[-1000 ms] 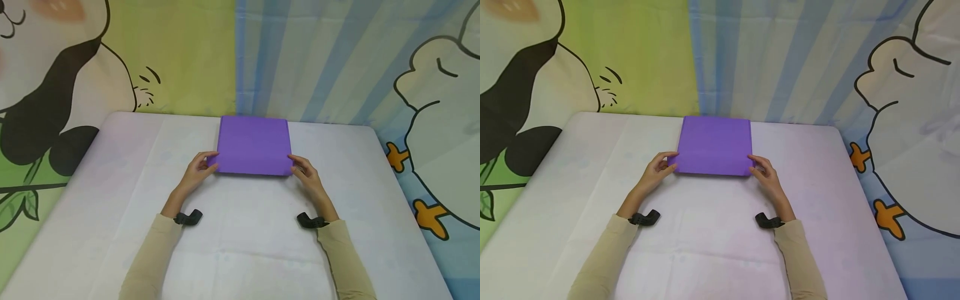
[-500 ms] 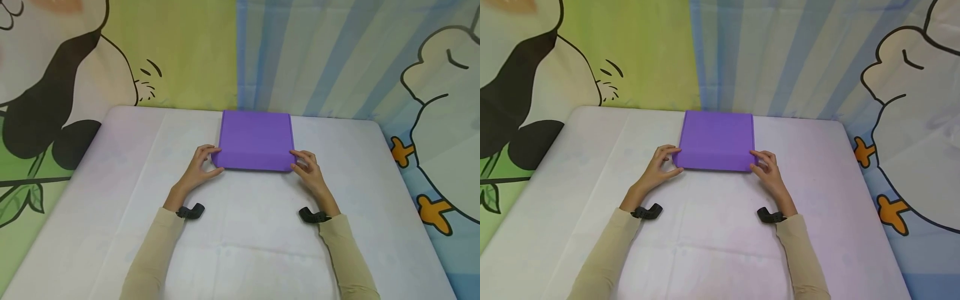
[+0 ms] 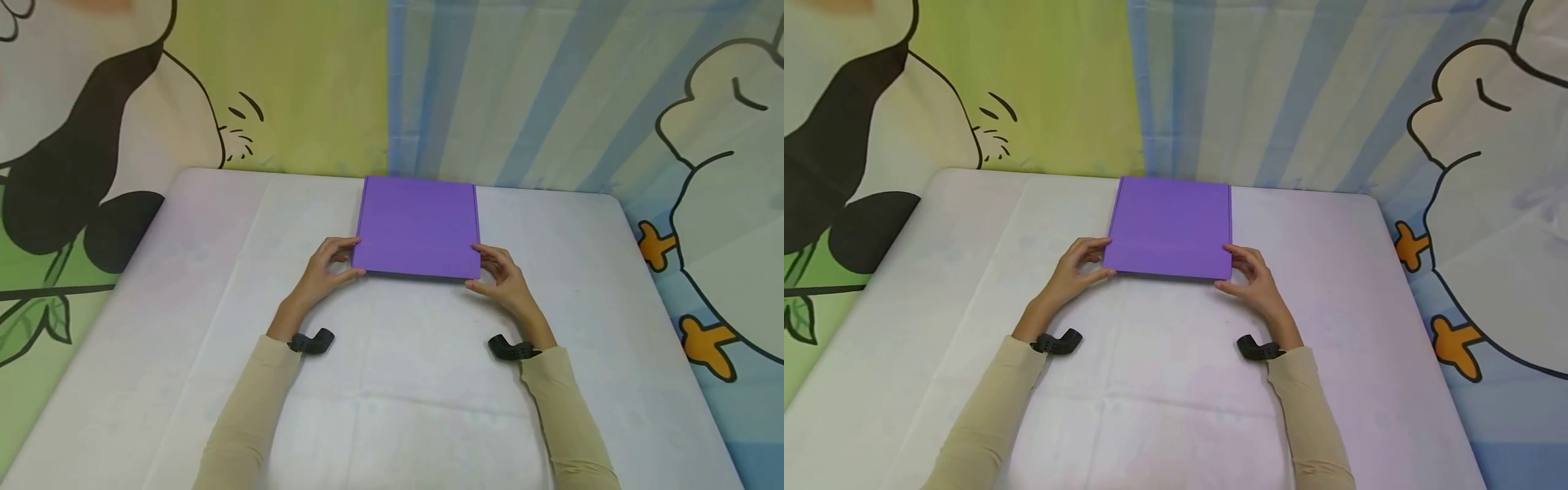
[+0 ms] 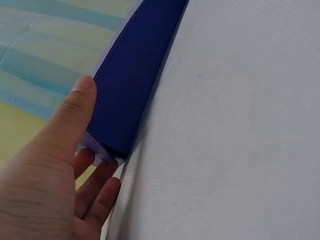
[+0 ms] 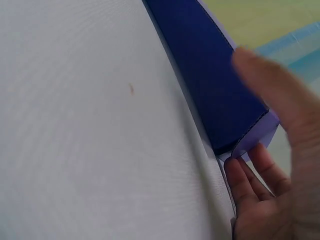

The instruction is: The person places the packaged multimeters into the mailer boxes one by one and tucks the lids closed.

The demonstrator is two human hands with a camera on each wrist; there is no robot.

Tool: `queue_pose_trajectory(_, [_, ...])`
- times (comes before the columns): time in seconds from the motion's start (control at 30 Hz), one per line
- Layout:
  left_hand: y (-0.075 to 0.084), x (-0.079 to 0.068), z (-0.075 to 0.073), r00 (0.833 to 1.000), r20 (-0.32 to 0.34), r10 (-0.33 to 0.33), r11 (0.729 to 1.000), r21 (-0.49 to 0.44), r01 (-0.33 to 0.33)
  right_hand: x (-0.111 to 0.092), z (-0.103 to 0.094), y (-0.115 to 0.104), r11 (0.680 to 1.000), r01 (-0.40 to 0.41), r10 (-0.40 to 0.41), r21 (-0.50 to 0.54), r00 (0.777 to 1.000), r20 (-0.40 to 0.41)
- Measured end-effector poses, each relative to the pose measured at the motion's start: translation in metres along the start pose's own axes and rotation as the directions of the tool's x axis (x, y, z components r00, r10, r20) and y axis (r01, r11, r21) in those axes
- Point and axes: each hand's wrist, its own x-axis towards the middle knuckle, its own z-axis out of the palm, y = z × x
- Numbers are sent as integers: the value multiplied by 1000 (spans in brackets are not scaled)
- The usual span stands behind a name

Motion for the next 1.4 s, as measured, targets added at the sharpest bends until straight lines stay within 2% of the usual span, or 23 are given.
queue_pose_trajectory(0.1, [15, 2, 0, 1000, 4, 12, 1000, 2, -12, 0, -1, 1, 998, 14, -14, -65, 1000, 4])
queue_pose_trajectory(0.2, [27, 5, 0, 1000, 7, 17, 1000, 1, -17, 0, -6, -1, 997, 31, -31, -66, 1000, 1])
queue_pose_trajectory(0.47, [30, 9, 0, 1000, 3, -5, 1000, -24, 5, 3, -10, -5, 999, 35, -35, -3, 999, 8])
queue_pose_trajectory(0.83, [28, 6, -1, 999, -3, -43, 999, -32, 43, -2, -8, -1, 999, 5, -6, 38, 1000, 7])
queue_pose_trajectory(1.1, [28, 3, 3, 999, -16, -32, 993, -112, 30, -1, -7, 0, 993, -6, 7, 114, 1000, -8])
queue_pose_trajectory(1.3, [33, 2, 3, 999, -43, -5, 999, -45, 4, -1, -3, 0, 994, -14, 18, 106, 999, -39])
queue_pose_trajectory(1.4, [31, 1, 2, 998, -62, -6, 1000, -10, 5, 0, -1, 1, 994, -13, 16, 109, 1000, -25])
